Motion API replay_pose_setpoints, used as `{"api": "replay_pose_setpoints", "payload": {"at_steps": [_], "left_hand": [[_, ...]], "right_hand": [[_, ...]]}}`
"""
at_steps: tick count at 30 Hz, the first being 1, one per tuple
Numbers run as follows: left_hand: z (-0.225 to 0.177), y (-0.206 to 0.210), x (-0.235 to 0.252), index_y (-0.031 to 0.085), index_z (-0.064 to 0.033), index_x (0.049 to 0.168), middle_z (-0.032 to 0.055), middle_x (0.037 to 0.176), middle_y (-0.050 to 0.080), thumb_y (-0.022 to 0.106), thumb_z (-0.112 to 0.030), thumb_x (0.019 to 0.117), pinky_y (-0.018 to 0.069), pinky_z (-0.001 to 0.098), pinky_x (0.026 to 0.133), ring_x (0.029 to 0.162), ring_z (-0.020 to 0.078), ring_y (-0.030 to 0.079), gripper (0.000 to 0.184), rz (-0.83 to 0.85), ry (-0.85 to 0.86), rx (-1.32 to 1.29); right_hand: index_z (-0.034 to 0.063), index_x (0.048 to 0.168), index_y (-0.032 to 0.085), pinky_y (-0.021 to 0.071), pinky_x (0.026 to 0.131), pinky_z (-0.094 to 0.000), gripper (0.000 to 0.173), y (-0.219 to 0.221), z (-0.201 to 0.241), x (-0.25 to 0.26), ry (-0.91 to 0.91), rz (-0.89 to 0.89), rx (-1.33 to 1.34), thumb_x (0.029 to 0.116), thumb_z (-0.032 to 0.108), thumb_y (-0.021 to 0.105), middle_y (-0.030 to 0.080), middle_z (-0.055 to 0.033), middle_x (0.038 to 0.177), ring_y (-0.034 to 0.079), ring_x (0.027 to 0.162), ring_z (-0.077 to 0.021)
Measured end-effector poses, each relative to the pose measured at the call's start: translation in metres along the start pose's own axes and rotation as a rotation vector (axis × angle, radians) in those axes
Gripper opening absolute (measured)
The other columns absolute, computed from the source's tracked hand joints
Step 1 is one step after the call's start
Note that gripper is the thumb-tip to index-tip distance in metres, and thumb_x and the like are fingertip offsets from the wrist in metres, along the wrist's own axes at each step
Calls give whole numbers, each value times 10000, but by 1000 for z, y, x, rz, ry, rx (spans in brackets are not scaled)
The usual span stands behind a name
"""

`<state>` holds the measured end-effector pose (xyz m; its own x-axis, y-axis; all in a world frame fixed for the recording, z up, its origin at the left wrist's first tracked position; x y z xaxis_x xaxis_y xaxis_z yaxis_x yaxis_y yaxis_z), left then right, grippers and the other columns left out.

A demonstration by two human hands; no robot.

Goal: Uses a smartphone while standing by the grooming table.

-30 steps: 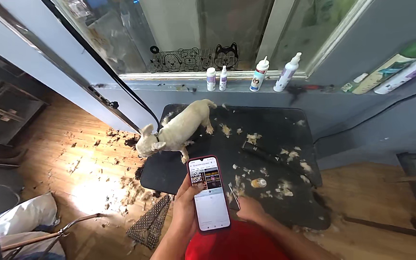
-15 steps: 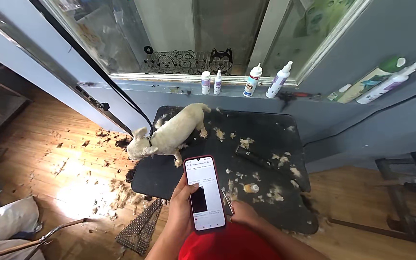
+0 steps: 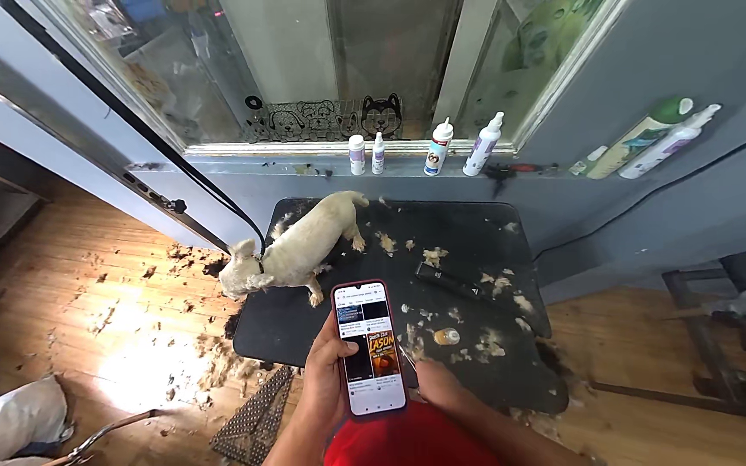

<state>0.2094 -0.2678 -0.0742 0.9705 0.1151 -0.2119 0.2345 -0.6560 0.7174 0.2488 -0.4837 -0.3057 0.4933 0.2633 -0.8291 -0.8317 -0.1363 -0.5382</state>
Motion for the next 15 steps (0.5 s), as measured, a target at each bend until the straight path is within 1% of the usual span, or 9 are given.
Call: {"api": "replay_pose_setpoints", "payload": {"at_steps": [2,3,4,5,8,10,11,13,15], "left_hand": [[1,2,-1,424,-18,1439,284,1182,655,473,-104,963,581,537,928,1045,353,704,487,-33,-17,36],[2,3,-2,412,-26,1461,289,1184,654,451,-130,998,585,537,926,1045,358,704,476,-58,-28,62],[3,4,-2,402,-24,1475,298,1186,653,437,-125,1009,588,542,921,1043,368,704,477,-83,-37,86],[5,5,-2,400,-16,1470,297,1180,654,442,-83,985,593,538,910,1033,366,706,492,-102,-41,100],[8,6,-4,408,26,1403,279,1143,668,493,71,814,604,524,873,993,344,718,597,-74,-26,98],[9,7,-6,379,33,1412,276,1170,661,506,127,735,600,523,879,1018,345,712,696,-32,-25,98],[8,7,-8,361,33,1425,280,1188,655,508,142,717,600,527,885,1034,351,710,731,-17,-25,101],[8,6,-11,352,30,1431,284,1201,650,509,152,716,598,533,888,1041,357,708,743,-10,-28,111],[7,6,-12,385,26,1427,289,1182,655,511,125,768,600,533,883,1020,359,712,678,-30,-29,126]], "right_hand": [[-40,1112,681,567,894,-602,348,-1,4,-4,23,-3,-20,839,172,716,665,-242,1219,663,1123,-419],[-49,1118,677,564,895,-606,348,-2,5,-6,27,4,-26,844,163,712,657,-248,1232,658,1129,-425],[-57,1127,672,559,898,-612,367,-4,7,-7,30,14,-32,843,171,717,649,-255,1246,651,1137,-432],[-61,1132,667,556,895,-615,392,-6,8,-8,34,25,-32,837,190,727,648,-260,1248,651,1136,-435],[-65,1127,665,556,903,-616,426,-15,13,-7,60,32,13,811,207,749,648,-259,1249,653,1142,-427],[-68,1136,663,557,914,-607,406,-16,16,-4,60,11,14,831,193,729,643,-257,1262,649,1154,-423],[-65,1140,667,557,916,-605,390,-16,17,-3,60,1,10,846,187,714,648,-253,1259,649,1158,-422],[-63,1178,662,547,938,-607,377,-18,19,-4,71,8,11,874,158,691,642,-252,1280,639,1182,-426],[-57,1196,656,544,947,-610,393,-23,21,-3,83,15,14,862,143,710,639,-248,1293,636,1189,-426]]}}
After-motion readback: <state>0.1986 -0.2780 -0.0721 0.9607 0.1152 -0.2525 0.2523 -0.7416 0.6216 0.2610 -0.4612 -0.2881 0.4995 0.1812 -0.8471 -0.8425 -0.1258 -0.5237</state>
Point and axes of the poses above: each hand's wrist, its own x-axis towards the middle knuckle, its own y-axis out of the palm, z = x × y, the point moved 3 cm from there along x, towards the middle knuckle
